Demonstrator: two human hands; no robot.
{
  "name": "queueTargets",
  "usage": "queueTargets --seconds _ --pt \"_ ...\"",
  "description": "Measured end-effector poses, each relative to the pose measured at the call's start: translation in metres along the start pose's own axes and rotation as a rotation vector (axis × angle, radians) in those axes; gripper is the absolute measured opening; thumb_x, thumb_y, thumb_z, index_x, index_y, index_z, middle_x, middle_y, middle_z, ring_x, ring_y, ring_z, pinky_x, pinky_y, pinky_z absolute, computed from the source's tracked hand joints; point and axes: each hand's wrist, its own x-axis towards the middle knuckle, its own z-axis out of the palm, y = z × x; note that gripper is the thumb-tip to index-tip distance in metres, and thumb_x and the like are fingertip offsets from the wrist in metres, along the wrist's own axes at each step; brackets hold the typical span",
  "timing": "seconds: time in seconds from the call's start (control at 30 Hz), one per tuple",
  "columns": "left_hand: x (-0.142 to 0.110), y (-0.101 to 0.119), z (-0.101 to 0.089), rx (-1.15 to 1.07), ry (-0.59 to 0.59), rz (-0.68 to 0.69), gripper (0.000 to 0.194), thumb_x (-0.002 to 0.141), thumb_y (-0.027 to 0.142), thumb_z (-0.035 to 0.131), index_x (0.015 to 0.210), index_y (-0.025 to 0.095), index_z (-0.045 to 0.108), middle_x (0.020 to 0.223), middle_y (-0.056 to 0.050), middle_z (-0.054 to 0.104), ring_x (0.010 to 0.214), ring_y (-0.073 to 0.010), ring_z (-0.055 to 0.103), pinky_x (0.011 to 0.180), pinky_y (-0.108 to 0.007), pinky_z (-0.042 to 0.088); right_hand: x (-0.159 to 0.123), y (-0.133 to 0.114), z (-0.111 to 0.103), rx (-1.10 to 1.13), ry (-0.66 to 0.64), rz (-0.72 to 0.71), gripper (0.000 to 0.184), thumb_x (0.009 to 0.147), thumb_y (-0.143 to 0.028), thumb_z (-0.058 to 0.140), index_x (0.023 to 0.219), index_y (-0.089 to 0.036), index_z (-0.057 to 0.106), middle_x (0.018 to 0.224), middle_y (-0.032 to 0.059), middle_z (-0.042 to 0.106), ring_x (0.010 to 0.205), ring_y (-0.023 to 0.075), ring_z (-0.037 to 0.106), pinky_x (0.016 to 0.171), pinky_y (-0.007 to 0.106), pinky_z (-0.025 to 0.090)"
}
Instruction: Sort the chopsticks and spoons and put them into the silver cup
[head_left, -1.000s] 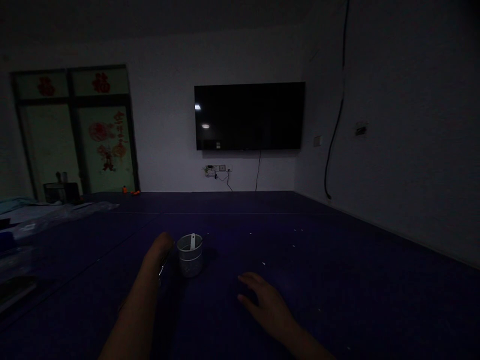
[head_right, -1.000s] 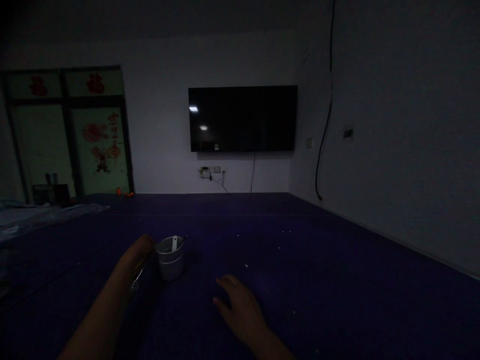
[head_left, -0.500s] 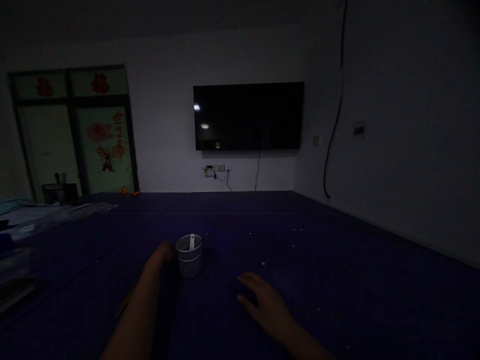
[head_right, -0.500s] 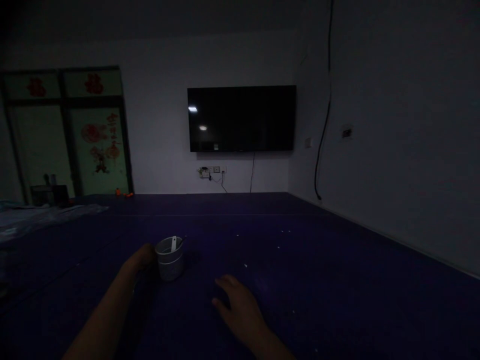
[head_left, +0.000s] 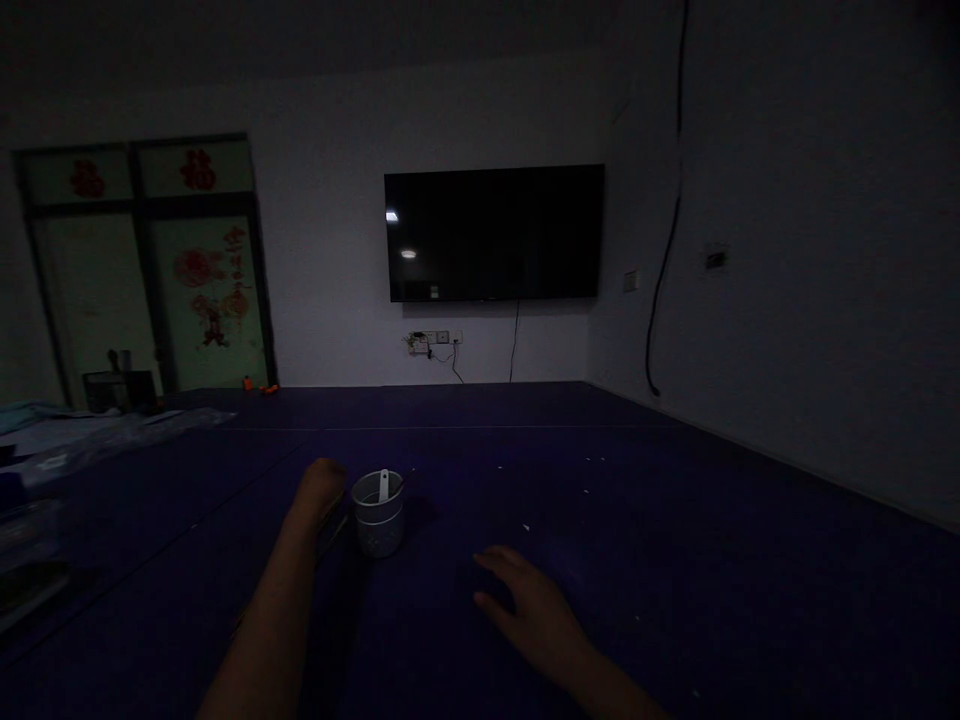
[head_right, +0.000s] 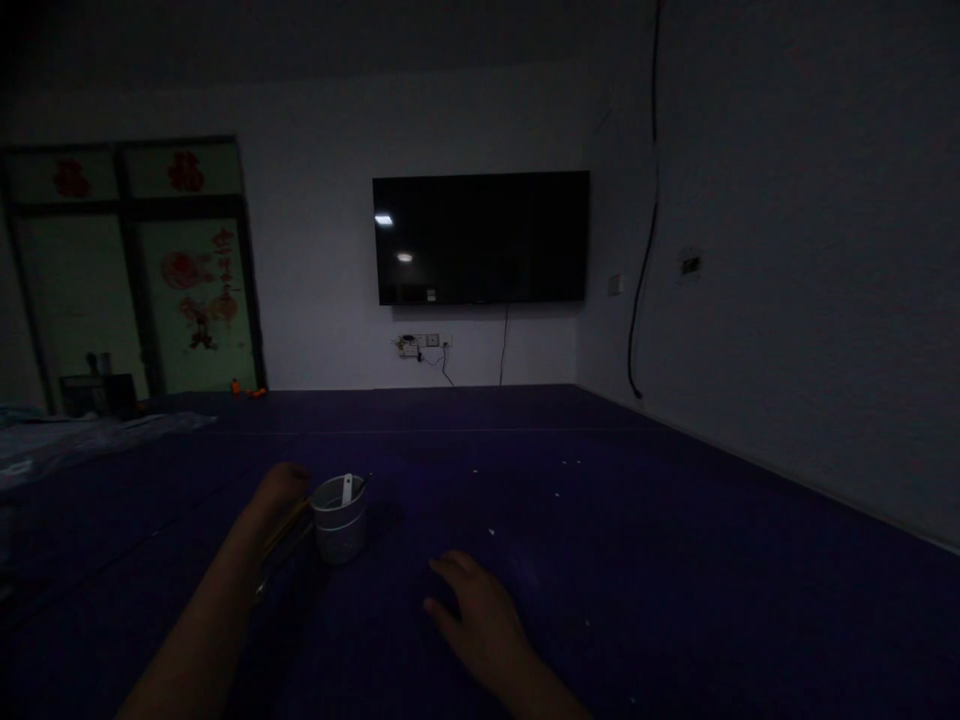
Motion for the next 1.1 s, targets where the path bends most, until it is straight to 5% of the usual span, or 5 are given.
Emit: queueTargets --seconds 0.2,0.37,0.47,0.63,1.1 --pt "-0.005 0.035 -0.037 -0.090 0.069 0.073 0.027 0.074 0.035 0.056 0.084 0.015 0.070 0.084 -0.006 0.073 0.082 -0.0189 0.065 0.067 -0.022 0.045 0.000 -0.002 -0.002 -0.002 -0.006 0.007 0.045 0.086 -0.039 0.051 0.127 -0.022 0.056 0.133 0.0073 0.053 0.123 0.0229 0.048 0.105 0.037 0.034" --pt "-0.027 0.071 -0.039 -0.243 -0.237 0.340 0.038 0.069 0.042 0.060 0.091 0.012 0.069 0.091 -0.005 0.073 0.082 -0.0171 0.065 0.070 -0.022 0.046 0.000 -0.001 -0.001 0.005 -0.001 -0.004 0.045 0.085 -0.038 0.051 0.127 -0.023 0.055 0.133 0.0073 0.054 0.122 0.0224 0.049 0.104 0.036 0.035" --pt "-0.032 0.083 -0.032 -0.158 -0.237 0.341 0.041 0.064 0.039 0.065 0.094 0.012 0.069 0.095 -0.007 0.073 0.084 -0.0180 0.065 0.071 -0.022 0.046 0.000 -0.001 0.000 0.010 0.009 -0.005 0.045 0.085 -0.037 0.052 0.127 -0.023 0.056 0.132 0.0071 0.054 0.122 0.0222 0.048 0.104 0.036 0.035" --pt "-0.030 0.087 -0.024 0.010 -0.188 0.332 0.032 0.059 0.030 0.069 0.087 0.014 0.071 0.093 -0.007 0.073 0.084 -0.0177 0.065 0.069 -0.021 0.044 0.000 -0.005 -0.002 0.012 -0.003 -0.001 0.044 0.085 -0.036 0.052 0.126 -0.022 0.056 0.132 0.0075 0.054 0.122 0.0221 0.049 0.104 0.035 0.035" --pt "-0.029 0.086 -0.012 0.097 -0.326 0.387 0.019 0.055 0.018 0.066 0.073 0.014 0.072 0.070 -0.002 0.071 0.070 -0.0162 0.063 0.060 -0.020 0.041 0.000 -0.003 -0.002 -0.013 -0.006 -0.016 0.044 0.085 -0.037 0.051 0.126 -0.023 0.056 0.132 0.0078 0.054 0.121 0.0228 0.050 0.104 0.037 0.036"
